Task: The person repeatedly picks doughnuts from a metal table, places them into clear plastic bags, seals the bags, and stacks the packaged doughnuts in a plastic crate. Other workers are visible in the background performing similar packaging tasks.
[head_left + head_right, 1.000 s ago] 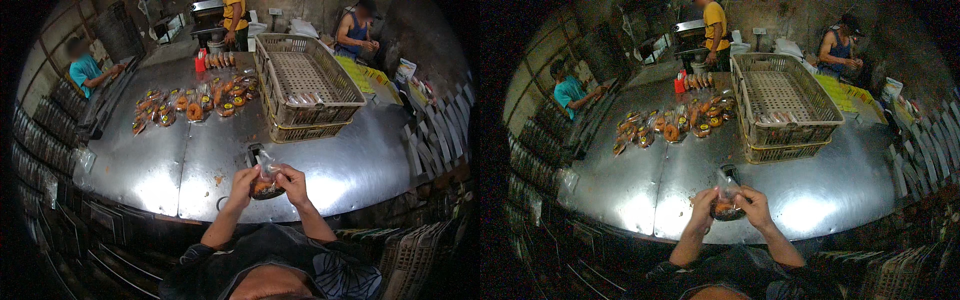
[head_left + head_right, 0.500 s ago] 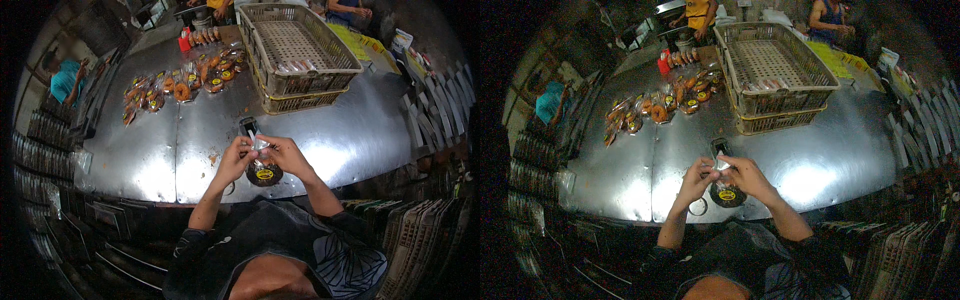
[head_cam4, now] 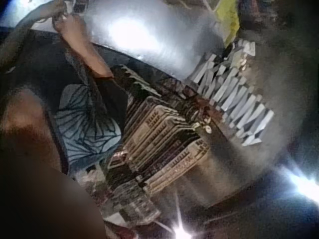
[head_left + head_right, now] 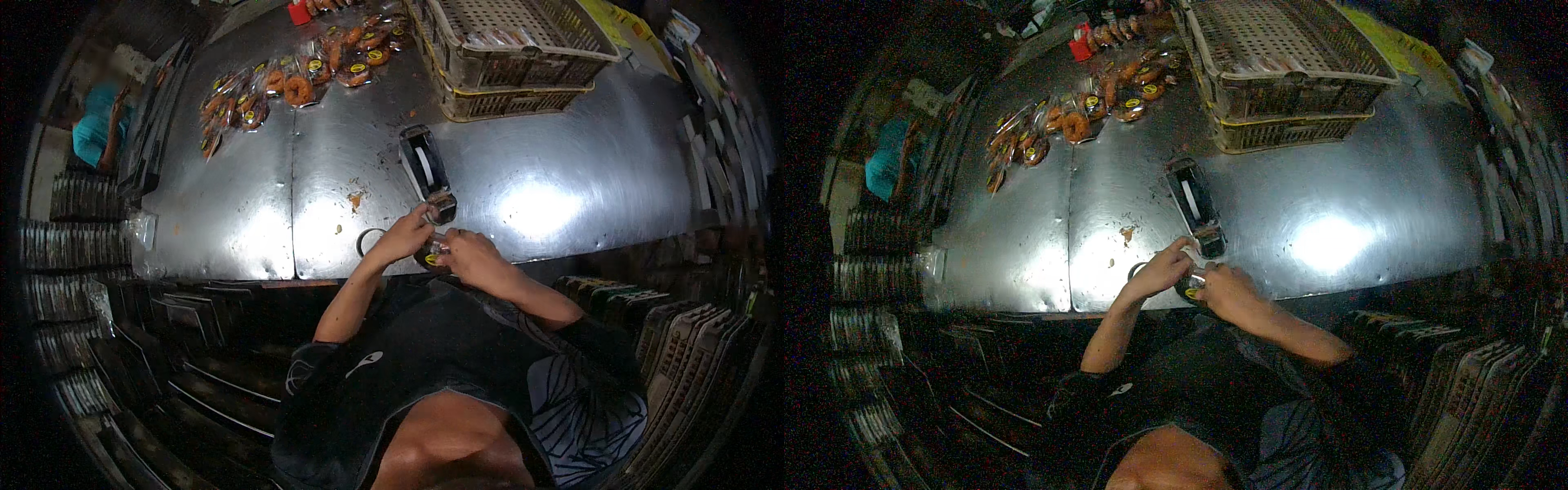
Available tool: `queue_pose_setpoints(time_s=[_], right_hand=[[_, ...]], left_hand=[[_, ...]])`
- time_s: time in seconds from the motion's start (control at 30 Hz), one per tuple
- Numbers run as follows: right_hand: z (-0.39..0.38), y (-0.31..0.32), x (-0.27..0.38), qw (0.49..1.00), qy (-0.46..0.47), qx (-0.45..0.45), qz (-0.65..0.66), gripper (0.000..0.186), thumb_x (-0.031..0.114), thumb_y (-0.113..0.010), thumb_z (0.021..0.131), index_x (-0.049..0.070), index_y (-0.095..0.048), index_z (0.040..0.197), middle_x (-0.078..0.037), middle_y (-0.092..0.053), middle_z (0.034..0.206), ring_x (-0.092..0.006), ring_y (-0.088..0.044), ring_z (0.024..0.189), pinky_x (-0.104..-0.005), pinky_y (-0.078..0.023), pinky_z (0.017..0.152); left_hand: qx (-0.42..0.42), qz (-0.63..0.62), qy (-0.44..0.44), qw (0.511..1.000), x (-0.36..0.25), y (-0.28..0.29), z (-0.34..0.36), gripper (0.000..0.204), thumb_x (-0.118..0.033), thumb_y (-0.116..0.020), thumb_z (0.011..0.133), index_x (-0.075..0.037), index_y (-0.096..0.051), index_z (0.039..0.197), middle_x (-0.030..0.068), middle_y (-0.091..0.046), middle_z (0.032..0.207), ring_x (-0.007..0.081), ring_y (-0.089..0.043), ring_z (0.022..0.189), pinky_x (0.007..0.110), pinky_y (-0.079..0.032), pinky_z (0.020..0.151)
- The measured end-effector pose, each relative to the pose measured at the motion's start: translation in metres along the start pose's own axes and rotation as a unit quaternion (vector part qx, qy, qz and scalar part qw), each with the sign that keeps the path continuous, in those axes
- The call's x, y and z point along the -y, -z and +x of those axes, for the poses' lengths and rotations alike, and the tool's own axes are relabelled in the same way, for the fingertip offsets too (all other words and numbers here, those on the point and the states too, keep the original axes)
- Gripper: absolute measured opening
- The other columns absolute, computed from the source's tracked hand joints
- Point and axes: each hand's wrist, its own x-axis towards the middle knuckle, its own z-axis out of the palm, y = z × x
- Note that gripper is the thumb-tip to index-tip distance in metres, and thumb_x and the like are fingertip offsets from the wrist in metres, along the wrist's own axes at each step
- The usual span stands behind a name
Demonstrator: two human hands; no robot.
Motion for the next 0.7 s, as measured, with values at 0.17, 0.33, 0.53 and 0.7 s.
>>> queue_pose_setpoints(time_s=[0.17,0.33,0.53,0.7], right_hand=[[0.031,0.001,-0.022,0.984,-0.012,-0.118,0.136,0.046,0.034,-0.062,0.074,-0.006,-0.054,0.094,-0.021,-0.059,0.081,-0.0326,-0.059,0.075,-0.0413,-0.045,0.066],[0.113,-0.008,-0.054,0.969,-0.089,-0.093,0.210,0.049,0.041,-0.059,0.076,-0.007,-0.060,0.086,-0.014,-0.060,0.066,-0.0229,-0.058,0.057,-0.0336,-0.044,0.056],[0.112,-0.006,-0.071,0.958,-0.046,-0.088,0.270,0.031,0.025,-0.062,0.076,-0.002,-0.061,0.060,-0.008,-0.059,0.055,-0.0120,-0.053,0.050,-0.0265,-0.042,0.052],[0.058,-0.051,-0.073,0.979,-0.171,-0.106,0.014,0.023,0.019,-0.058,0.078,0.002,-0.064,0.064,-0.007,-0.062,0.062,-0.0173,-0.059,0.056,-0.0294,-0.046,0.057]], left_hand=[[-0.205,-0.157,-0.221,0.940,0.012,-0.014,-0.006,0.024,-0.022,-0.051,0.086,-0.001,-0.053,0.098,0.0057,-0.054,0.081,0.0080,-0.048,0.077,0.021,-0.039,0.072],[-0.496,-0.146,-0.119,0.848,0.018,-0.016,0.002,0.022,-0.019,-0.056,0.082,0.003,-0.059,0.084,0.0051,-0.058,0.069,0.0102,-0.051,0.064,0.024,-0.042,0.060],[-0.572,-0.141,-0.136,0.796,0.022,-0.002,-0.015,0.026,-0.023,-0.053,0.084,0.003,-0.057,0.083,0.0060,-0.058,0.071,0.0105,-0.051,0.066,0.025,-0.041,0.062],[-0.625,-0.176,-0.150,0.745,0.019,0.001,-0.023,0.031,-0.026,-0.046,0.088,0.002,-0.056,0.080,0.0050,-0.054,0.068,0.0109,-0.049,0.065,0.025,-0.040,0.062]])
